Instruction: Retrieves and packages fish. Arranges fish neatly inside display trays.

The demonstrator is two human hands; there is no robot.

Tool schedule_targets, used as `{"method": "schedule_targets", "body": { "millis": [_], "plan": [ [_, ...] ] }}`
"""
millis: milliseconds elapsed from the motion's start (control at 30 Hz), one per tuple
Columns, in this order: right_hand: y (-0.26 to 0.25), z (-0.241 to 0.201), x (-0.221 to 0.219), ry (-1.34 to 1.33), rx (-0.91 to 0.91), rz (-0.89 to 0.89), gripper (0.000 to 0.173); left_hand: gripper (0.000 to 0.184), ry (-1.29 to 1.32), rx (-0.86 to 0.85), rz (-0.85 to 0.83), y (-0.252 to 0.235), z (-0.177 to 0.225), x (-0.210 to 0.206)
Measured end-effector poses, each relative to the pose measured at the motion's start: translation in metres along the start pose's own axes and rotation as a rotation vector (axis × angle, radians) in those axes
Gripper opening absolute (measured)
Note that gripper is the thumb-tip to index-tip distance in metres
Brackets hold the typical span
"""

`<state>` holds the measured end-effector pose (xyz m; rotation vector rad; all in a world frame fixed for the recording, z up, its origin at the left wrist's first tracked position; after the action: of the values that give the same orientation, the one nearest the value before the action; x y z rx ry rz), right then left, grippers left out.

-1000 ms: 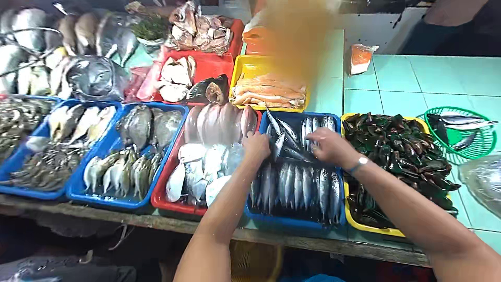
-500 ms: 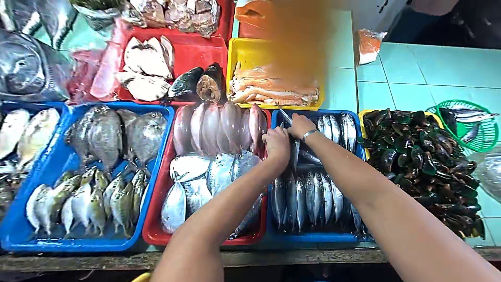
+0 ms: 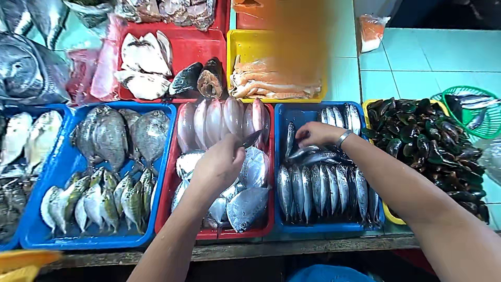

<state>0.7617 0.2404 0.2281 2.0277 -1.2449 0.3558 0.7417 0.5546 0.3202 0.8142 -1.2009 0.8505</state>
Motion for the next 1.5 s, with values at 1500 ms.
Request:
{"method": "schedule_targets", "body": {
  "millis": [1500],
  "plan": [
    [0.087,0.056,-0.024,0.084,-0.524,0.432,0.029,0.041,-0.337,-0.347,-0.442,-0.115,0.175,-0.122]
  ]
}}
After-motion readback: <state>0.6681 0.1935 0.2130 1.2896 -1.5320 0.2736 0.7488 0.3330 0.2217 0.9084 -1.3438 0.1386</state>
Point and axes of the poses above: each hand's wrist, its own y-axis away from the middle knuckle, its own x-axis out of the back of the hand, z = x × y, the point moved 3 cm from there along -y, towards the middle knuckle, and after that the axes turned 13 degrees about -y, right-handed, at the moved point
